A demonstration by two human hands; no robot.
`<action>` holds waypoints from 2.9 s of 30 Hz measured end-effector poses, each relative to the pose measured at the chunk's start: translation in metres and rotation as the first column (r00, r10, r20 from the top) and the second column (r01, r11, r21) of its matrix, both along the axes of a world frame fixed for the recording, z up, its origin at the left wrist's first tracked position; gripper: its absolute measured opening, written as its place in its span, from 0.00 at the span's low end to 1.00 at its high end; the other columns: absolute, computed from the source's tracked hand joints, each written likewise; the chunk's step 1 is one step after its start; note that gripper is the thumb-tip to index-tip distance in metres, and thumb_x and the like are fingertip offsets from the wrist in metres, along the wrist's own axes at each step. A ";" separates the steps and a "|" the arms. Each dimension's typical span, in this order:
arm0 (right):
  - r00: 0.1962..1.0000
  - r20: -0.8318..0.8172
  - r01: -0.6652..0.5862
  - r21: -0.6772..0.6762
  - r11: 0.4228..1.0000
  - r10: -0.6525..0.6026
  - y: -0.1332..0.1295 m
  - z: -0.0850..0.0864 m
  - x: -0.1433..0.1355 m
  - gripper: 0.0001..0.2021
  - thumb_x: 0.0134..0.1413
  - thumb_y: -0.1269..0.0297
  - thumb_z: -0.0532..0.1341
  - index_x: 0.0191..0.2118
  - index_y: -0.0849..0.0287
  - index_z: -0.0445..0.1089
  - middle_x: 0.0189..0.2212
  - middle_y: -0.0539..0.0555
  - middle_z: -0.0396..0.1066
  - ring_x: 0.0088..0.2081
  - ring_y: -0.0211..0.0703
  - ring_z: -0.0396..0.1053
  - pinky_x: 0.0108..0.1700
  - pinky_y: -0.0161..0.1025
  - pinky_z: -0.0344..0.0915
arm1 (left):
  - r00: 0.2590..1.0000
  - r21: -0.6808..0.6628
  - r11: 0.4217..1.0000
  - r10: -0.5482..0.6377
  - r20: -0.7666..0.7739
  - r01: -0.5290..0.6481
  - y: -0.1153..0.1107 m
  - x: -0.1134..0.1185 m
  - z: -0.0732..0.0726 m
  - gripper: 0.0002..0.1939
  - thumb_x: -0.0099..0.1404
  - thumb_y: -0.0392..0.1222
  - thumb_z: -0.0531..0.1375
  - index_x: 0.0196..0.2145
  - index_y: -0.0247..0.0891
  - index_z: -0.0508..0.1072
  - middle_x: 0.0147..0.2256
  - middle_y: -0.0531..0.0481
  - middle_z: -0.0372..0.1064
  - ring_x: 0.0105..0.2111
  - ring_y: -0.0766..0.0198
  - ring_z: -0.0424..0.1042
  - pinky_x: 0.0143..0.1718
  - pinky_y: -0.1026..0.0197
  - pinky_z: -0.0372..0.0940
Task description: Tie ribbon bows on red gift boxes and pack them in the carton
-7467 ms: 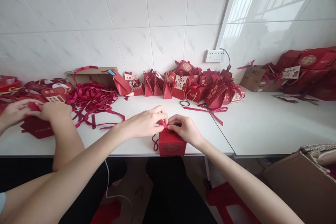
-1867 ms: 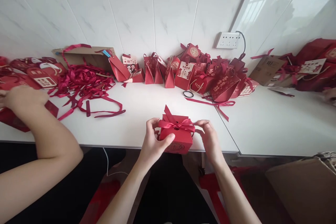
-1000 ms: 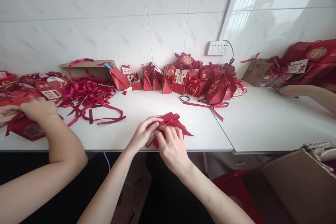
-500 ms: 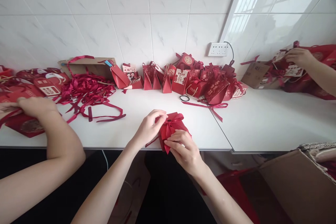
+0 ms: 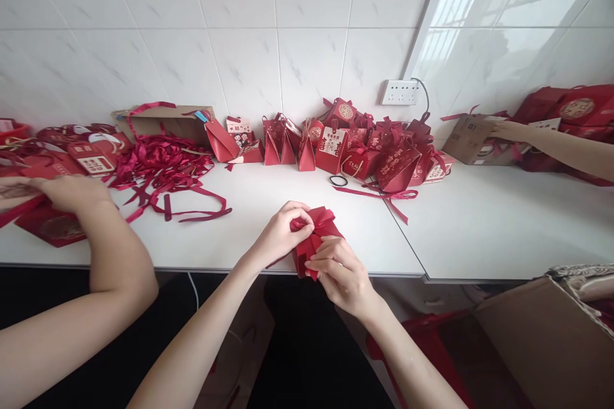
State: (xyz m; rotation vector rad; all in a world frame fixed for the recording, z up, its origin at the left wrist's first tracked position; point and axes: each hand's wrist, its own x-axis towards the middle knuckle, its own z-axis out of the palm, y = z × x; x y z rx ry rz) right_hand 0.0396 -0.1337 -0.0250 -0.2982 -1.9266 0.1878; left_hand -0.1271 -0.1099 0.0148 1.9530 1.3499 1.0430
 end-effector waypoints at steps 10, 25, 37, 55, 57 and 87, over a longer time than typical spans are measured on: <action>0.995 0.013 -0.101 -0.057 0.993 0.102 -0.002 -0.001 0.004 0.07 0.54 0.75 0.58 0.37 0.57 0.70 0.28 0.52 0.68 0.35 0.40 0.66 0.50 0.52 0.63 | 1.000 -0.022 1.000 -0.010 0.013 0.010 0.001 0.001 0.001 0.03 0.57 0.39 0.58 0.28 0.38 0.71 0.45 0.48 0.63 0.46 0.59 0.66 0.48 0.58 0.64; 0.973 0.200 0.231 -0.837 0.496 -0.115 0.001 0.018 0.033 0.23 0.54 0.45 0.51 0.19 0.58 0.53 0.18 0.47 0.51 0.23 0.35 0.49 0.26 0.34 0.48 | 0.995 -0.115 0.990 -0.066 0.080 0.075 -0.001 0.000 0.001 0.06 0.58 0.43 0.58 0.29 0.38 0.72 0.50 0.48 0.62 0.41 0.63 0.70 0.47 0.59 0.64; 0.996 0.077 0.054 -0.883 0.466 0.032 0.006 0.014 0.044 0.20 0.52 0.51 0.53 0.19 0.58 0.49 0.19 0.46 0.47 0.23 0.33 0.45 0.25 0.34 0.45 | 0.994 -0.129 0.989 -0.057 0.098 0.069 0.001 0.000 -0.002 0.06 0.57 0.43 0.59 0.28 0.38 0.71 0.49 0.49 0.62 0.35 0.67 0.69 0.43 0.61 0.65; 0.964 0.192 0.266 -0.748 0.608 -0.187 0.035 0.033 0.049 0.17 0.54 0.48 0.54 0.36 0.59 0.66 0.35 0.55 0.67 0.35 0.42 0.65 0.38 0.40 0.63 | 0.997 0.042 0.996 0.079 0.026 -0.080 0.000 0.002 -0.004 0.08 0.57 0.44 0.58 0.34 0.39 0.68 0.46 0.47 0.63 0.44 0.60 0.66 0.48 0.56 0.61; 0.958 0.254 0.278 -0.703 0.655 -0.135 0.043 0.036 0.040 0.18 0.53 0.50 0.56 0.42 0.58 0.66 0.41 0.56 0.66 0.36 0.41 0.65 0.39 0.40 0.64 | 0.968 0.157 0.956 0.250 -0.003 -0.246 -0.003 0.003 -0.004 0.09 0.58 0.44 0.57 0.36 0.39 0.66 0.44 0.46 0.63 0.48 0.57 0.63 0.50 0.54 0.59; 0.962 0.251 0.270 -0.806 0.527 -0.109 0.053 0.038 0.011 0.25 0.50 0.40 0.54 0.20 0.58 0.53 0.18 0.45 0.50 0.22 0.33 0.47 0.23 0.33 0.46 | 0.911 -0.143 0.909 0.404 0.082 -0.391 -0.027 0.016 -0.004 0.13 0.65 0.49 0.48 0.26 0.41 0.56 0.24 0.56 0.60 0.23 0.67 0.63 0.27 0.64 0.58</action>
